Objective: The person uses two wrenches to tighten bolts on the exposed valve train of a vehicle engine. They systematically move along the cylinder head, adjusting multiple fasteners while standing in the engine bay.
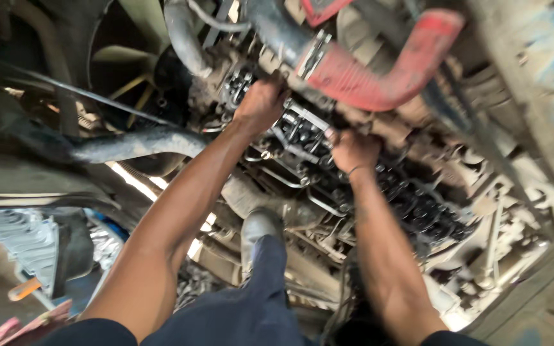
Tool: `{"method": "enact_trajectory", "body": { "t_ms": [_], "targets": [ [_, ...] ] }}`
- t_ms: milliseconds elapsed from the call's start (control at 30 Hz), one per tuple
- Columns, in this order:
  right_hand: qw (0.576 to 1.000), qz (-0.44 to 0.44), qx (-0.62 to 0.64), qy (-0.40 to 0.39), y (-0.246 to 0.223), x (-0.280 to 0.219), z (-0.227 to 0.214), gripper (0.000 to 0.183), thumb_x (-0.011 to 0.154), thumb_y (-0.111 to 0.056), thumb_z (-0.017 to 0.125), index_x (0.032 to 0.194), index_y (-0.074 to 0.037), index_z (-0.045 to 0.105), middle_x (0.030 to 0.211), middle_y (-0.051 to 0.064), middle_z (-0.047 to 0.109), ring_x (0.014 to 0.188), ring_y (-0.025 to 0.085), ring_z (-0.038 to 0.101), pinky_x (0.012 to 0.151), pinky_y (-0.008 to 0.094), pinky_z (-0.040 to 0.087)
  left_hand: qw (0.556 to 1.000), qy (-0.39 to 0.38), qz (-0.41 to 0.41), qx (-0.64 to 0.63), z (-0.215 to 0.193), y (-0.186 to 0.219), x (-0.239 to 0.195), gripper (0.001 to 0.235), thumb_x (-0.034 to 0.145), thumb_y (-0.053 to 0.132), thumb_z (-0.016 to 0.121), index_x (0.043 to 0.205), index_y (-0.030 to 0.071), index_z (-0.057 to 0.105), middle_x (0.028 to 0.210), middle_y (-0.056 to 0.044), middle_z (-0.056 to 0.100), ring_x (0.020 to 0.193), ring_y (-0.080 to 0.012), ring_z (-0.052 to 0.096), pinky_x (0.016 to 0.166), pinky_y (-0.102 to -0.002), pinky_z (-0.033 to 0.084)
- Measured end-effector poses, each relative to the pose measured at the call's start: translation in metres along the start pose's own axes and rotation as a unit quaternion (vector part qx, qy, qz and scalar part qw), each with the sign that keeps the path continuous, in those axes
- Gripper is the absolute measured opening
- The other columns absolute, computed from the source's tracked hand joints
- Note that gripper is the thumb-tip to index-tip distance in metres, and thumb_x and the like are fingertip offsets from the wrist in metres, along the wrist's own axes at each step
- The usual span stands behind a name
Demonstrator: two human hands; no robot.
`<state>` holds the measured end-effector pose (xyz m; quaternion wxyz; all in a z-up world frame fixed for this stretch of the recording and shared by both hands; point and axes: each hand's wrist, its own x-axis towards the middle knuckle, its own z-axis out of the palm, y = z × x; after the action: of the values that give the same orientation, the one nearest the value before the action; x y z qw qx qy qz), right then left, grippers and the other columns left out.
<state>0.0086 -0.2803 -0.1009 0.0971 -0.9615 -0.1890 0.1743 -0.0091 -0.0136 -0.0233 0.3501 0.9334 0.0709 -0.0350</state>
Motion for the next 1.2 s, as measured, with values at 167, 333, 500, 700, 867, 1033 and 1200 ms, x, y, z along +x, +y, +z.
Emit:
{"method": "enact_trajectory", "body": {
  "t_ms": [167, 333, 500, 700, 867, 1033, 1200],
  "targets": [
    [0.997, 0.036, 0.022, -0.070, -0.009, -0.003, -0.001, 0.064, 0.105, -0.064, 0.037, 0.092, -0.016, 0.077, 0.093, 0.014, 0.076, 0.085, 0.037, 0.074, 0.078, 0.052, 0.057, 0.999, 0.047, 0.023, 0.013, -0.014, 0.008, 0.000, 0.021, 0.098, 0.019, 0.066, 0.110, 0.002, 0.061, 0.099, -0.028, 0.069, 0.092, -0.0507, 0.066, 0.077, -0.054, 0.054],
    [0.993, 0.023, 0.074, -0.088, 0.021, 0.012, 0.007, 0.060, 0.101, -0.064, 0.040, 0.098, -0.016, 0.076, 0.094, 0.017, 0.073, 0.087, 0.043, 0.070, 0.075, 0.055, 0.053, 0.985, 0.132, -0.048, -0.102, -0.027, 0.013, -0.025, 0.029, 0.093, 0.016, 0.073, 0.115, 0.002, 0.060, 0.097, -0.025, 0.071, 0.089, -0.0442, 0.070, 0.074, -0.046, 0.056],
    [0.963, -0.078, 0.255, -0.029, 0.033, 0.022, 0.003, 0.050, 0.103, -0.051, 0.051, 0.091, -0.008, 0.073, 0.085, 0.014, 0.072, 0.081, 0.036, 0.069, 0.074, 0.048, 0.052, 0.958, 0.181, -0.157, -0.159, -0.087, 0.027, -0.094, 0.029, 0.097, 0.022, 0.073, 0.115, 0.005, 0.060, 0.094, -0.014, 0.076, 0.082, -0.0218, 0.076, 0.072, -0.035, 0.059],
    [0.944, -0.067, 0.316, 0.067, 0.000, -0.026, 0.019, 0.028, 0.104, -0.028, 0.064, 0.095, -0.002, 0.063, 0.071, 0.017, 0.059, 0.061, 0.031, 0.053, 0.060, 0.042, 0.047, 0.904, 0.272, -0.207, -0.257, -0.102, 0.004, -0.192, 0.022, 0.100, 0.012, 0.074, 0.111, -0.001, 0.061, 0.098, -0.012, 0.072, 0.090, -0.0170, 0.069, 0.083, -0.030, 0.056],
    [0.918, -0.078, 0.375, 0.101, -0.025, -0.036, 0.018, 0.029, 0.108, -0.027, 0.059, 0.096, -0.001, 0.058, 0.071, 0.013, 0.054, 0.063, 0.021, 0.048, 0.061, 0.040, 0.044, 0.855, 0.281, -0.248, -0.358, -0.085, -0.014, -0.226, 0.025, 0.098, 0.011, 0.072, 0.111, -0.003, 0.056, 0.097, -0.010, 0.069, 0.087, -0.0163, 0.069, 0.081, -0.028, 0.058],
    [0.940, -0.083, 0.314, 0.101, -0.039, -0.022, 0.024, 0.030, 0.107, -0.030, 0.058, 0.094, -0.004, 0.065, 0.077, 0.015, 0.064, 0.068, 0.028, 0.060, 0.065, 0.041, 0.049, 0.858, 0.264, -0.254, -0.360, -0.081, -0.015, -0.219, 0.026, 0.097, 0.014, 0.072, 0.110, -0.003, 0.056, 0.098, -0.010, 0.069, 0.088, -0.0163, 0.070, 0.084, -0.030, 0.058],
    [0.960, -0.040, 0.273, 0.052, -0.031, -0.026, 0.035, 0.039, 0.106, -0.036, 0.056, 0.091, -0.001, 0.064, 0.079, 0.021, 0.065, 0.070, 0.038, 0.062, 0.066, 0.046, 0.048, 0.862, 0.261, -0.216, -0.377, -0.081, -0.010, -0.216, 0.025, 0.099, 0.015, 0.071, 0.111, -0.002, 0.057, 0.105, -0.010, 0.067, 0.094, -0.0155, 0.068, 0.087, -0.031, 0.057]
  ]
}}
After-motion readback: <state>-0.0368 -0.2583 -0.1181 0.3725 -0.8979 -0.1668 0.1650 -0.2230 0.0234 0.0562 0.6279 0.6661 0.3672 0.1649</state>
